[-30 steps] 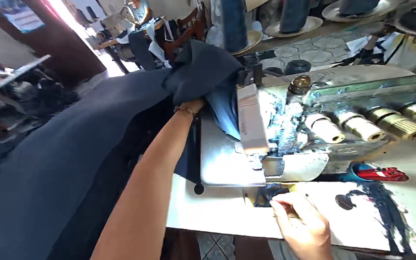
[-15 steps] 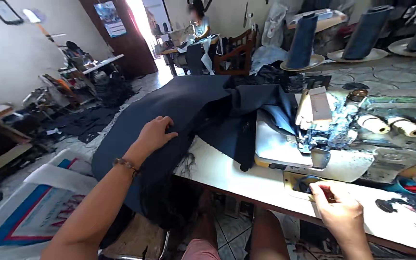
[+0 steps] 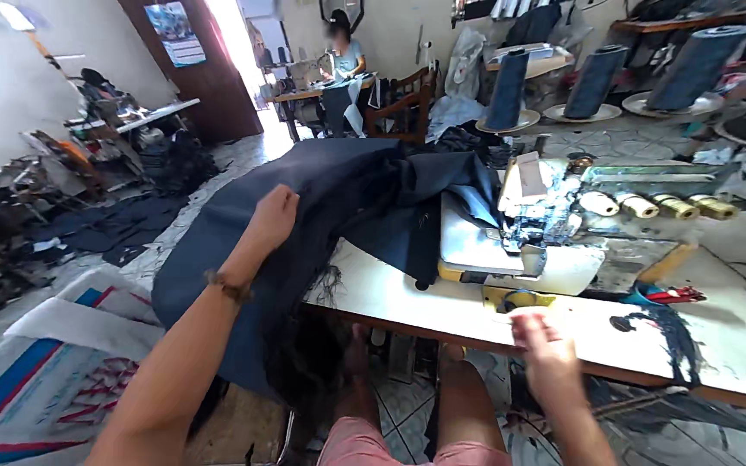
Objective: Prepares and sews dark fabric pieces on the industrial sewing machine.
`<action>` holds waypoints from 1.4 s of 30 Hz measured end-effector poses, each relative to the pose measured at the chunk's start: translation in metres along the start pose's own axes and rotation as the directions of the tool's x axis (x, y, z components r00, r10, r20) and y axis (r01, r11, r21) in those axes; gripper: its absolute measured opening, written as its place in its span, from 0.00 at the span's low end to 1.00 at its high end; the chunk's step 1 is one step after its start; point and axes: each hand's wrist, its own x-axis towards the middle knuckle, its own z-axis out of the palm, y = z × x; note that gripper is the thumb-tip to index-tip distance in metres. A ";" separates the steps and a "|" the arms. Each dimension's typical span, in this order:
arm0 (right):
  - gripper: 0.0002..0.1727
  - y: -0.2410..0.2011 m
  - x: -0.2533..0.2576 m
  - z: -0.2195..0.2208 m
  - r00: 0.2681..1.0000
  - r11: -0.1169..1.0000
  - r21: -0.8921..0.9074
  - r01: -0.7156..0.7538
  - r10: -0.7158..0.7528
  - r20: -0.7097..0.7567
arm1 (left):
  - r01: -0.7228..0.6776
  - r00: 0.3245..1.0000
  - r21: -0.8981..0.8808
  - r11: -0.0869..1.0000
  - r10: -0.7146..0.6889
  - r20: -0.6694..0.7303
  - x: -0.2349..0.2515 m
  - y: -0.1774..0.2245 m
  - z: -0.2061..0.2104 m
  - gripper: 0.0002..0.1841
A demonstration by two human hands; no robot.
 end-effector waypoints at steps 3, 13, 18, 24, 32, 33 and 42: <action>0.32 -0.012 -0.036 0.050 0.843 0.864 0.291 -0.410 0.238 0.482 | -0.184 0.934 -0.162 0.969 0.224 0.279 -0.077 0.038 0.044 0.17; 0.13 0.003 -0.058 0.039 0.806 0.770 0.239 -0.591 0.574 0.145 | -0.532 0.313 -0.523 0.666 0.728 0.610 -0.220 0.076 0.155 0.12; 0.23 0.015 -0.088 0.028 0.891 0.875 0.192 -0.445 0.413 0.186 | -0.715 0.475 -0.441 0.542 0.840 0.263 -0.110 0.105 0.208 0.19; 0.20 0.016 -0.084 0.011 0.900 0.878 0.216 -0.426 0.388 0.198 | -0.352 0.476 -0.797 0.491 0.827 0.299 -0.099 0.104 0.240 0.12; 0.14 -0.013 -0.072 -0.007 0.787 0.967 0.142 -0.210 0.081 0.612 | 0.026 0.831 -0.930 0.368 0.508 0.224 -0.185 0.076 0.200 0.07; 0.12 -0.021 -0.071 -0.006 0.766 0.966 0.187 -0.180 0.018 0.643 | 0.092 0.852 -0.941 0.325 0.463 0.243 -0.194 0.078 0.189 0.06; 0.11 -0.057 -0.072 0.006 0.788 0.977 0.133 -0.167 0.051 0.614 | -0.131 0.894 -0.829 0.544 0.426 0.138 -0.203 0.083 0.130 0.05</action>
